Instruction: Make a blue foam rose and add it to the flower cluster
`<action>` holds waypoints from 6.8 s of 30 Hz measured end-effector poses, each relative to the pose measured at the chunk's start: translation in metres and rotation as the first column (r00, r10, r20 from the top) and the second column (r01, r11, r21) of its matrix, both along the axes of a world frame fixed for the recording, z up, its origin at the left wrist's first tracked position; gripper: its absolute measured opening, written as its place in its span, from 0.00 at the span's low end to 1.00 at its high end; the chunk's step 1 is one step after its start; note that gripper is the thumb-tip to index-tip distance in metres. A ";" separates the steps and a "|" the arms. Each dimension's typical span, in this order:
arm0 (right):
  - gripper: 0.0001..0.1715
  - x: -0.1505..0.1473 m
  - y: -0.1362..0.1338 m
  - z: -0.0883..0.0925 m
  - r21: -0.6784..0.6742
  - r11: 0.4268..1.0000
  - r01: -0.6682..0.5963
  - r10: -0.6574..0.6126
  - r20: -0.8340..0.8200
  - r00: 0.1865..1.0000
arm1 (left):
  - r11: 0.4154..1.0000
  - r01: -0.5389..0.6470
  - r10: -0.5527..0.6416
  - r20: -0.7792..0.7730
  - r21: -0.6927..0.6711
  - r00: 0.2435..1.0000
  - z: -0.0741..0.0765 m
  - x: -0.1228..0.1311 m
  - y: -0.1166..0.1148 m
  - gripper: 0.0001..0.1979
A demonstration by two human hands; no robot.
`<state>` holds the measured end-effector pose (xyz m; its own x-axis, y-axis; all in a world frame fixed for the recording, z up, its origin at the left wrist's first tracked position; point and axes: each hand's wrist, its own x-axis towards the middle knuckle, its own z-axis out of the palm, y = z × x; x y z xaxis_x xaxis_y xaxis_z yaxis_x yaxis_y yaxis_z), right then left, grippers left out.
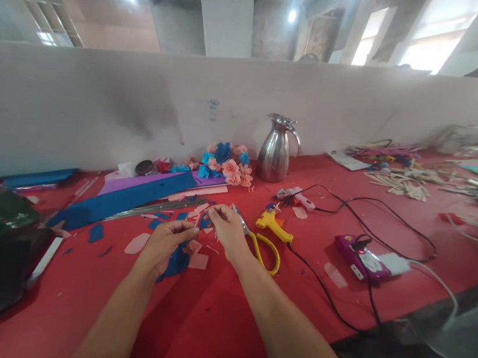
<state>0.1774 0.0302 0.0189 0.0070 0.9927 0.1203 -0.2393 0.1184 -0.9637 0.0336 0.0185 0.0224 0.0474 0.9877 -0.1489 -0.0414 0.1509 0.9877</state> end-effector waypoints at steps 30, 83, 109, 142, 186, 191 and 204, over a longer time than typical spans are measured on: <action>0.06 -0.001 0.000 -0.012 0.060 0.991 -0.123 0.074 0.518 0.852 | 0.988 -0.154 0.134 0.521 -0.004 0.843 0.005 -0.012 0.005 0.13; 0.17 0.000 0.000 -0.003 -0.186 0.972 -0.144 0.126 -0.104 0.986 | 0.989 -0.140 0.147 0.317 -0.045 0.937 0.009 0.000 -0.001 0.21; 0.10 -0.005 0.000 -0.009 -0.007 0.999 -0.051 0.052 0.239 0.970 | 0.987 -0.154 0.146 0.139 0.047 0.979 0.005 0.003 0.000 0.17; 0.20 0.116 -0.128 0.017 -0.427 0.890 -0.157 0.436 0.703 0.561 | 0.873 0.426 -0.474 -0.613 -0.236 0.632 -0.009 0.019 -0.002 0.08; 0.15 0.099 -0.123 0.009 -0.407 0.913 -0.007 0.337 0.746 0.574 | 0.861 0.468 -0.472 -0.660 -0.201 0.584 -0.011 0.019 -0.002 0.06; 0.14 0.091 -0.124 0.006 -0.401 0.912 -0.085 0.376 0.737 0.561 | 0.862 0.468 -0.478 -0.621 -0.195 0.621 -0.006 0.020 -0.005 0.03; 0.13 0.099 -0.129 0.005 -0.482 0.873 -0.077 0.433 0.691 0.579 | 0.870 0.449 -0.466 -0.639 -0.205 0.612 -0.003 0.021 -0.006 0.04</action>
